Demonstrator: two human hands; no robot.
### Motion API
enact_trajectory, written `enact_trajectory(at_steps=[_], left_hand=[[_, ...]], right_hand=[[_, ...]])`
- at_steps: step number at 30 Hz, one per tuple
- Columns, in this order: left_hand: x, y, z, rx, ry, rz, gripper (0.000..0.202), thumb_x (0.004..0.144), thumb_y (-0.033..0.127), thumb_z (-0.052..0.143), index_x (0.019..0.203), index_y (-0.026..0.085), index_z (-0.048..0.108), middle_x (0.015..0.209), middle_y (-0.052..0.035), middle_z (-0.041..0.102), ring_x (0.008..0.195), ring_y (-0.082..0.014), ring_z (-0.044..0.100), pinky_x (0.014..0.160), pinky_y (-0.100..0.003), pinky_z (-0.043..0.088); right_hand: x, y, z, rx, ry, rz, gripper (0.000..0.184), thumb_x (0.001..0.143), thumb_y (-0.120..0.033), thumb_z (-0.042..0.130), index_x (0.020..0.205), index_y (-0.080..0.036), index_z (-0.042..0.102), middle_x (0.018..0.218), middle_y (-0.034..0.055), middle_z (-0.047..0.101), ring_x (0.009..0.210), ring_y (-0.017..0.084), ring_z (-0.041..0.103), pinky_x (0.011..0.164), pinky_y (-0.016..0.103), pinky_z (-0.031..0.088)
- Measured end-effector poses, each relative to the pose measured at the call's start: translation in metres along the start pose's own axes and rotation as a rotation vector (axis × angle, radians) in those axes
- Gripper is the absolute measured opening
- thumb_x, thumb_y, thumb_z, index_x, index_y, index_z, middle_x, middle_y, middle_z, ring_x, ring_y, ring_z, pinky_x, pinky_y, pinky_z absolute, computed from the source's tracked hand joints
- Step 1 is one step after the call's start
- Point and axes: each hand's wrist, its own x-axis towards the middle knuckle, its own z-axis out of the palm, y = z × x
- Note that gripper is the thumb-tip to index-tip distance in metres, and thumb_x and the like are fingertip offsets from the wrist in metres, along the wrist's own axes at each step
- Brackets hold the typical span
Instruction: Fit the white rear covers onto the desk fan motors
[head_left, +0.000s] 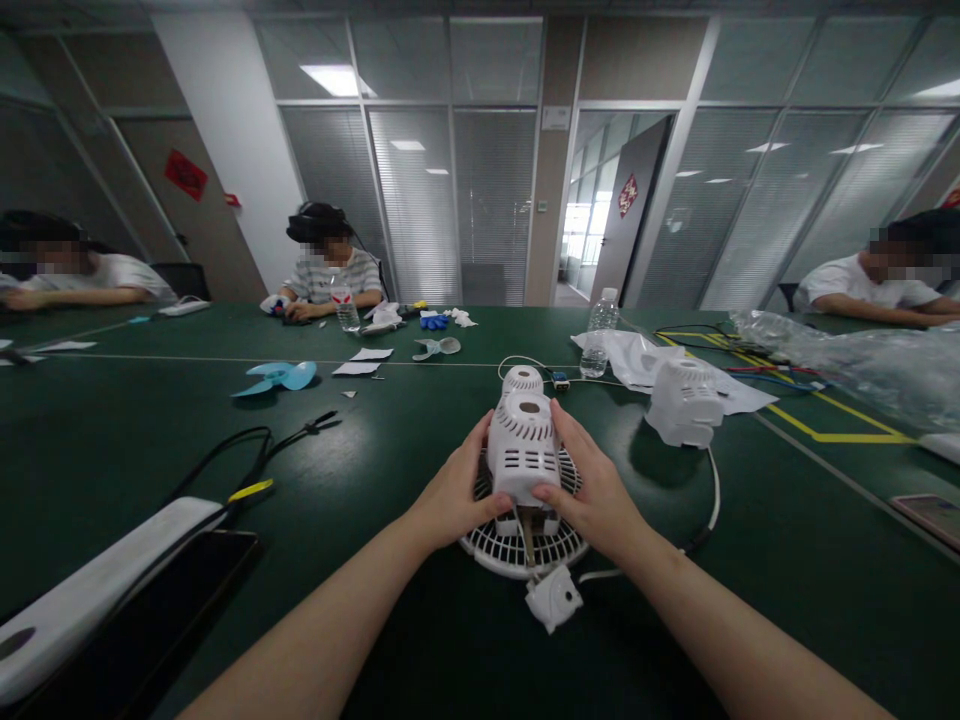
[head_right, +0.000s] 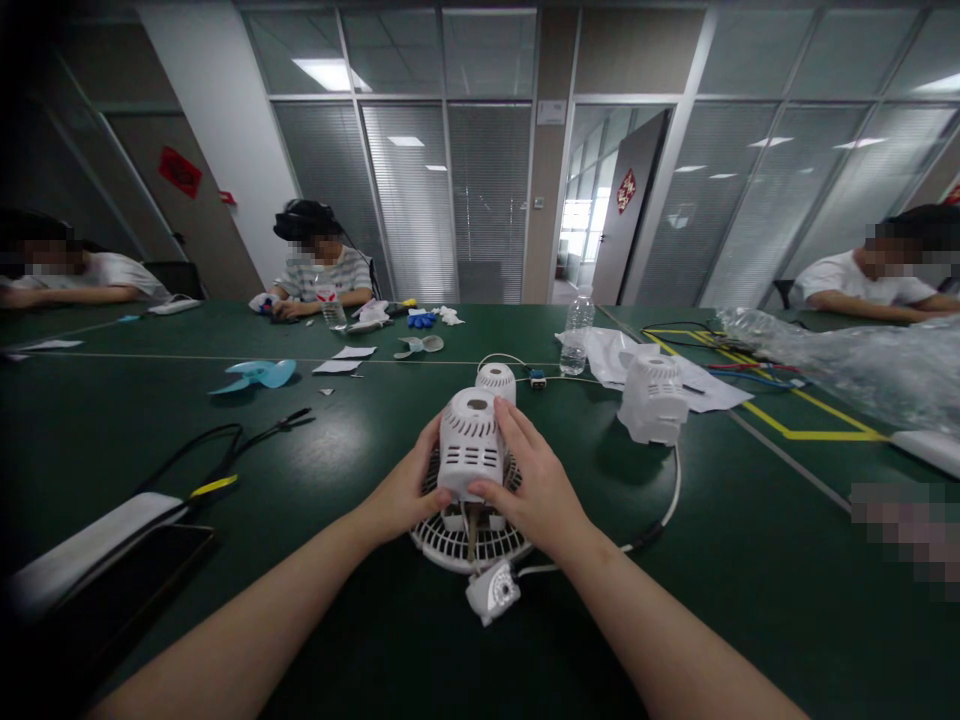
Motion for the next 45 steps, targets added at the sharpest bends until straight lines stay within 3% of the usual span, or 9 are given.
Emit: enact_trajectory(at_steps=[6, 9, 17, 22, 31, 39, 45], left_hand=[[0.001, 0.001, 0.001, -0.01, -0.02, 0.009, 0.107, 0.075, 0.068, 0.064, 0.154, 0.024, 0.005, 0.155, -0.0152, 0.032, 0.137, -0.0381, 0.038, 0.113, -0.056, 0.03], [0.002, 0.004, 0.001, -0.021, -0.031, 0.04, 0.109, 0.074, 0.066, 0.066, 0.154, 0.025, 0.003, 0.157, -0.014, 0.028, 0.14, -0.0373, 0.034, 0.114, -0.056, 0.028], [0.004, 0.006, -0.003, 0.04, -0.117, 0.053, 0.141, 0.054, 0.062, 0.083, 0.153, 0.025, -0.01, 0.16, -0.0174, 0.017, 0.144, -0.0425, 0.022, 0.114, -0.063, 0.021], [-0.001, 0.003, -0.001, 0.121, -0.088, -0.046, 0.146, 0.054, 0.057, 0.085, 0.149, 0.027, -0.022, 0.158, -0.019, 0.021, 0.141, -0.0433, 0.029, 0.11, -0.064, 0.028], [0.0, 0.013, 0.003, 0.252, -0.048, -0.074, 0.144, 0.057, 0.058, 0.082, 0.148, 0.027, -0.025, 0.153, -0.0169, 0.034, 0.131, -0.0407, 0.042, 0.106, -0.06, 0.034], [0.0, 0.011, 0.003, 0.253, -0.023, -0.124, 0.141, 0.058, 0.057, 0.082, 0.15, 0.026, -0.019, 0.15, -0.0197, 0.037, 0.128, -0.0427, 0.045, 0.102, -0.061, 0.037], [0.003, 0.005, 0.003, 0.149, 0.021, -0.132, 0.14, 0.056, 0.054, 0.084, 0.151, 0.027, -0.016, 0.146, -0.0193, 0.042, 0.127, -0.0423, 0.047, 0.101, -0.061, 0.038]], right_hand=[[0.0, -0.002, -0.002, -0.013, 0.016, -0.02, 0.09, 0.083, -0.054, 0.064, 0.153, -0.034, 0.012, 0.156, 0.009, 0.032, 0.14, 0.035, 0.035, 0.111, 0.061, 0.033], [0.0, -0.003, -0.003, -0.032, 0.026, -0.019, 0.092, 0.081, -0.051, 0.067, 0.153, -0.033, 0.014, 0.155, 0.0097, 0.032, 0.14, 0.034, 0.035, 0.112, 0.059, 0.033], [0.0, -0.009, -0.004, -0.072, 0.046, -0.008, 0.087, 0.079, -0.047, 0.071, 0.151, -0.03, 0.023, 0.154, 0.0099, 0.034, 0.141, 0.031, 0.033, 0.115, 0.054, 0.032], [0.0, -0.01, -0.003, -0.062, 0.043, 0.001, 0.085, 0.082, -0.043, 0.069, 0.151, -0.029, 0.022, 0.155, 0.0097, 0.032, 0.142, 0.029, 0.032, 0.116, 0.053, 0.031], [0.0, -0.01, -0.002, -0.085, 0.03, -0.045, 0.086, 0.081, -0.04, 0.07, 0.152, -0.028, 0.022, 0.157, 0.0101, 0.027, 0.143, 0.029, 0.031, 0.115, 0.05, 0.032], [0.0, -0.005, 0.002, 0.017, 0.057, 0.016, 0.084, 0.083, -0.044, 0.066, 0.152, -0.032, 0.019, 0.156, 0.0073, 0.031, 0.142, 0.032, 0.032, 0.115, 0.055, 0.031], [0.001, 0.004, 0.003, 0.225, -0.078, 0.071, 0.092, 0.081, -0.045, 0.069, 0.153, -0.036, 0.012, 0.159, 0.0059, 0.022, 0.142, 0.034, 0.03, 0.111, 0.057, 0.035]])
